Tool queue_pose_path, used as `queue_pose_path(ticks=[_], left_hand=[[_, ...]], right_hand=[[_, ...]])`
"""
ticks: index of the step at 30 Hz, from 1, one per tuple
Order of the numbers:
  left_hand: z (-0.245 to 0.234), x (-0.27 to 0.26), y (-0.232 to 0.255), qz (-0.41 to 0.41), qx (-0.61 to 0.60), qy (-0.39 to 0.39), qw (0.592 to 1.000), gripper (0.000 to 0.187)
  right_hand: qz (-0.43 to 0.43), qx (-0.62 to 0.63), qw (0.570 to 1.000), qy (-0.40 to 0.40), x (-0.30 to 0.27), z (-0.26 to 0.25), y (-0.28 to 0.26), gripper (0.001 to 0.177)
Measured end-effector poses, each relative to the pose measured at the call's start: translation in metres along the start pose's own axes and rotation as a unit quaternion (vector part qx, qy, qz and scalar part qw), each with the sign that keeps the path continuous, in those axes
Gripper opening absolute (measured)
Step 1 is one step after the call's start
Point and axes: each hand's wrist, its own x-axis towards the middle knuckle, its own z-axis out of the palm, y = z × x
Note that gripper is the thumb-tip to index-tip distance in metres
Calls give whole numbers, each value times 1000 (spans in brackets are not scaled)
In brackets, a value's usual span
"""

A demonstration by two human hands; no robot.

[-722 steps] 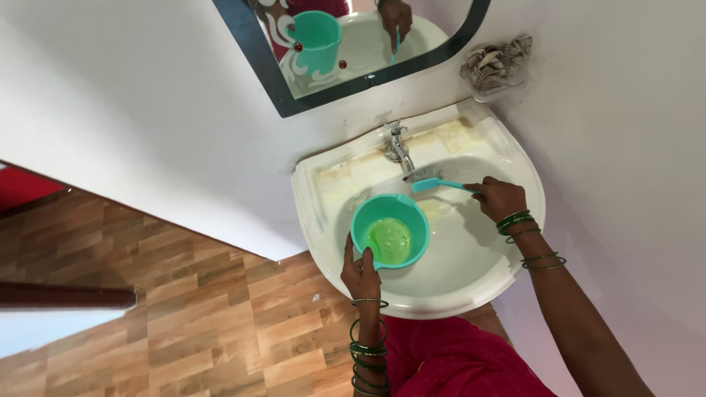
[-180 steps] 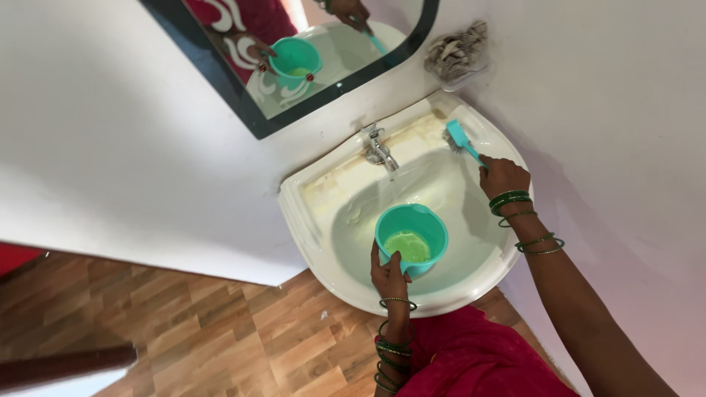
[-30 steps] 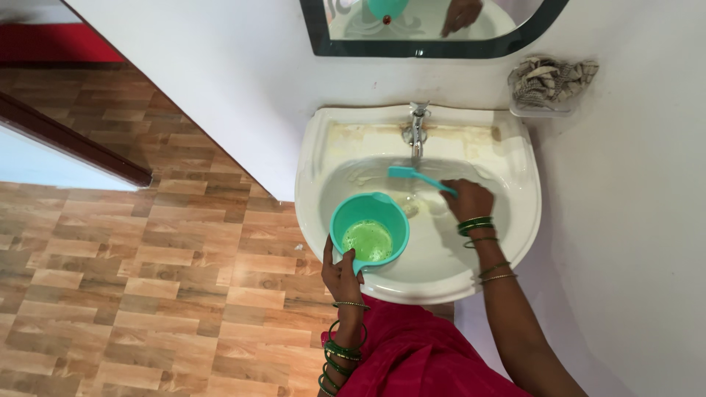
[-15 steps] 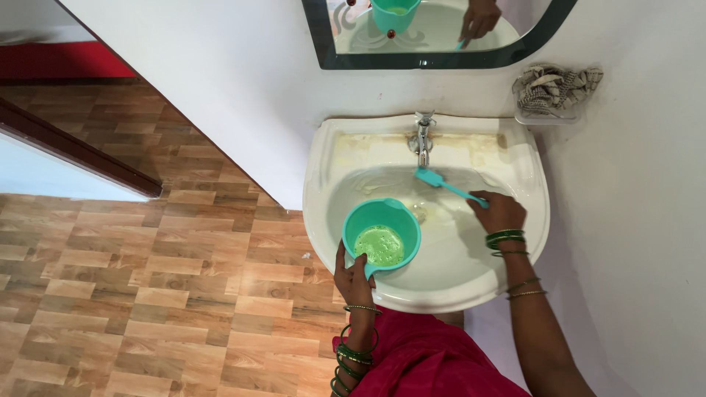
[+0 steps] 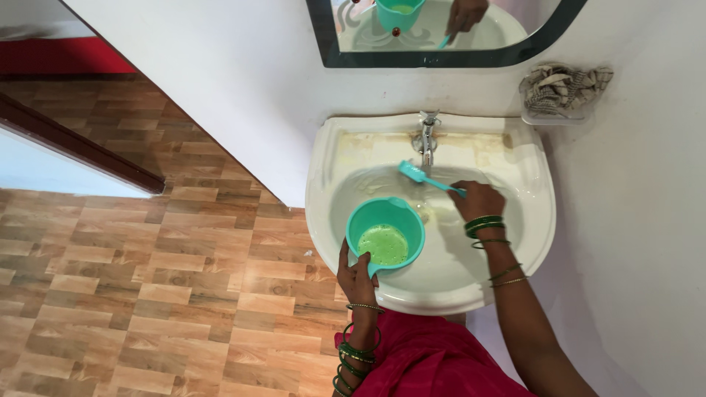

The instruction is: The person scrubs a white bathroom sink using a blue brush and a green liquid cleaning solution. They repeatedly dip the brush into a small green bowl and scrub various areas of the sink basin and rim.

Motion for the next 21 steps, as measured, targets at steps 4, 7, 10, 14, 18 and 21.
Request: queue_pose_path(ticks=[4,7,10,14,18,21], left_hand=[[1,4,-3,1,4,3,1000,66],[3,9,-6,6,0,-3,1000,65],[6,12,-6,4,3,-5,1000,65],[9,11,-5,5,6,-7,1000,65],[6,9,-3,18,1,-7,1000,65],[2,9,0,31,-15,-1,999,64]], right_hand=[[45,-38,998,0,-5,-29,38,26],[76,-57,995,-24,-8,-44,54,27],[50,-44,998,-12,-7,-33,55,27],[-28,0,999,16,4,14,23,26],[-85,11,996,-6,7,50,-22,25],[-114,42,993,7,3,62,-34,24]])
